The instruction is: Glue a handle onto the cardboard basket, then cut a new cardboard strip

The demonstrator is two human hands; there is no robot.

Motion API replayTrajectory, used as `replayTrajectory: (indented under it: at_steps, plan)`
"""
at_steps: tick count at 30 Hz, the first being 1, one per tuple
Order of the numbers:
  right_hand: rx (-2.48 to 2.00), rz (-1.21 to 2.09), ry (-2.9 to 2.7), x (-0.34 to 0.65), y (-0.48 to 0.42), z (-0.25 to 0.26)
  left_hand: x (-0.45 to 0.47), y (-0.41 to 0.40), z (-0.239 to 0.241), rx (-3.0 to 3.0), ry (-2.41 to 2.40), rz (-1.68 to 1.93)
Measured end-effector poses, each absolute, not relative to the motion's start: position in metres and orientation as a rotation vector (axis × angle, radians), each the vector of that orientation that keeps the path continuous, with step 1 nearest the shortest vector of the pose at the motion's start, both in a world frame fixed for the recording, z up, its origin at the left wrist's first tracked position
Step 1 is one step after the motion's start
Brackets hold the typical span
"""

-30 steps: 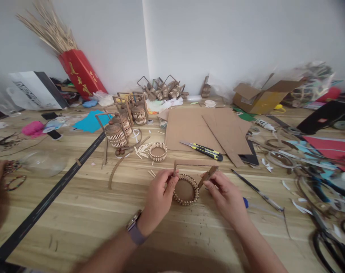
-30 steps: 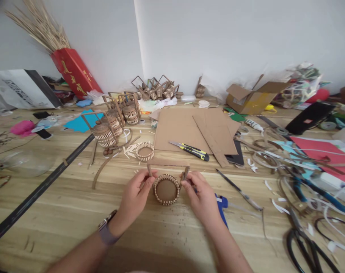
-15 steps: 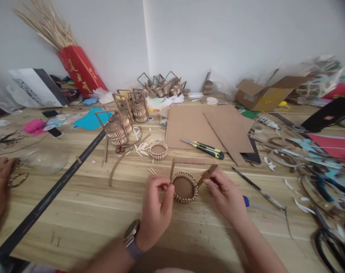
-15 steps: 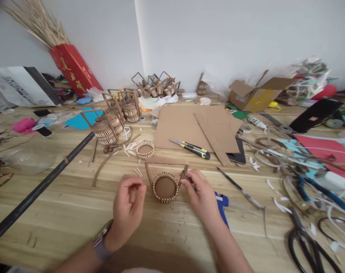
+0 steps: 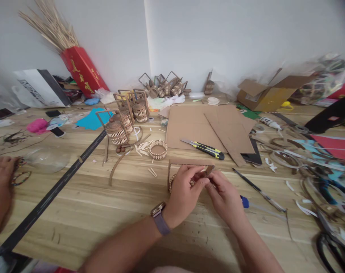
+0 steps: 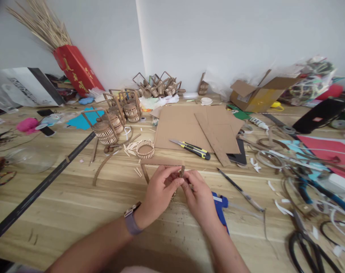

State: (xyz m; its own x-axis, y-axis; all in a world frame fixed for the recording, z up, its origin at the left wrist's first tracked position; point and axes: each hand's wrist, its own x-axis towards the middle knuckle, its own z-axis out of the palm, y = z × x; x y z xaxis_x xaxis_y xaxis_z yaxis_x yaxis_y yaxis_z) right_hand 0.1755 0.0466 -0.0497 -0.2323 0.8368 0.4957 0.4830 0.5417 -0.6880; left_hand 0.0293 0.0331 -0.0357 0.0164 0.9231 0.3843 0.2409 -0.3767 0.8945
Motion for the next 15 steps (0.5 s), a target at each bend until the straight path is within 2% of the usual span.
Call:
replayTrajectory:
  at_steps: [8,15]
  plan:
    - [-1.12,0.548,-1.841,0.172,0.045,-0.049,0.026,0.035,-0.037,1.716,1.234,1.4]
    - [-1.284,0.437,-1.821,0.196,0.03,-0.039,0.012,0.042,-0.025,1.673,1.183,1.37]
